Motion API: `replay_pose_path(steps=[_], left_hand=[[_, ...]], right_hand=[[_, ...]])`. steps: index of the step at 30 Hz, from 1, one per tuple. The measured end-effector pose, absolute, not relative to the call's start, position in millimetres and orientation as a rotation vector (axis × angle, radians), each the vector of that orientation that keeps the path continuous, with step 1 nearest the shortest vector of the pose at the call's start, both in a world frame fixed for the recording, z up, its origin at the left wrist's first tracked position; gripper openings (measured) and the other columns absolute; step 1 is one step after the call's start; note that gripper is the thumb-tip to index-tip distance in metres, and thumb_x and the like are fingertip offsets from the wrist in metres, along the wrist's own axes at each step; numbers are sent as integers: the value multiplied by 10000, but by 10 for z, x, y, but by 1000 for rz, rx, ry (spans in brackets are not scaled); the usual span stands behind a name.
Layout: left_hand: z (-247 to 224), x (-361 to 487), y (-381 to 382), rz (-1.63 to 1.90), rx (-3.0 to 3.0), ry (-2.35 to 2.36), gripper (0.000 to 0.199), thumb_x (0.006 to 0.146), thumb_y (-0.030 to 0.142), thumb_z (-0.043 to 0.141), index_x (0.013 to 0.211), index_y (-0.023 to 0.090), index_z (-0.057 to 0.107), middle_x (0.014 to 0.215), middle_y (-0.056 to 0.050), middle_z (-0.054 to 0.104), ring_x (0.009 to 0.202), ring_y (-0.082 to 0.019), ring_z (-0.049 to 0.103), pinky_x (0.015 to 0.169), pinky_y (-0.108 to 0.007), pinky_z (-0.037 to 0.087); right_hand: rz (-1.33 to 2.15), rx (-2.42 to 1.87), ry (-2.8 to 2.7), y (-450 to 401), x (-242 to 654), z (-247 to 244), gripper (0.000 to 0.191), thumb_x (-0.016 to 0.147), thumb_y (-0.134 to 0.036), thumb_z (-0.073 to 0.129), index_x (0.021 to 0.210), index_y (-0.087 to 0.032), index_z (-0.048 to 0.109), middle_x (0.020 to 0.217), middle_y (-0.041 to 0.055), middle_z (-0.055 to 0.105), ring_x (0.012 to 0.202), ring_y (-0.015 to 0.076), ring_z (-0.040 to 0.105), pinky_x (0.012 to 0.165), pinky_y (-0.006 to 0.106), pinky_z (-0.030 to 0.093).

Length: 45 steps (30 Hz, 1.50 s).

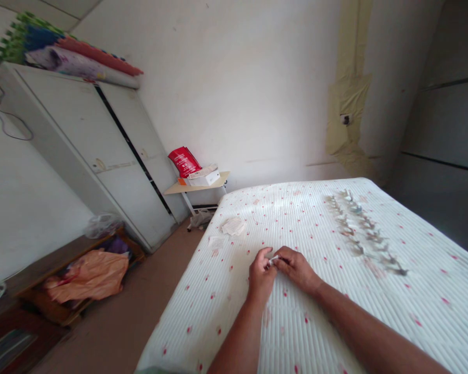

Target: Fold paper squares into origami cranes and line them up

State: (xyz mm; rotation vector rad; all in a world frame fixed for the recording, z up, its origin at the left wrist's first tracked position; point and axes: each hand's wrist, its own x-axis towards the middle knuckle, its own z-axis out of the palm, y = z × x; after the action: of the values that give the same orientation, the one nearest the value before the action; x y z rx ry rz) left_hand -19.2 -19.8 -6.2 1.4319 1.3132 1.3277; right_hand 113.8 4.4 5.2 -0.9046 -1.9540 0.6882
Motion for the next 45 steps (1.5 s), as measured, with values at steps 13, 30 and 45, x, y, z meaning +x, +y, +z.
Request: replay_pose_path(steps=[13,30,45], left_hand=[[-23,-198,-225,1375,1445,1302,538,687,127,515,1219,164,445,557,81,332,512,-58,319,517,-154,283],[-41,-212,-231,1306,1481,1250,683,690,97,504,1341,198,321,548,88,309,505,-55,283,497,-152,255],[-13,-245,-195,1281,1395,1232,150,634,264,617,655,123,571,560,24,521,554,-86,456,549,-189,349]], right_hand=[[670,-863,-1959,43,1135,56,129,823,-229,474,730,-185,552,731,12,528,684,125,524,643,244,405],[1014,-975,-1791,74,1144,43,116,722,-278,547,729,-176,601,665,-8,554,630,123,503,593,235,386],[1402,-885,-1534,113,1260,95,198,671,-344,614,646,-168,526,488,-72,427,457,66,361,470,202,277]])
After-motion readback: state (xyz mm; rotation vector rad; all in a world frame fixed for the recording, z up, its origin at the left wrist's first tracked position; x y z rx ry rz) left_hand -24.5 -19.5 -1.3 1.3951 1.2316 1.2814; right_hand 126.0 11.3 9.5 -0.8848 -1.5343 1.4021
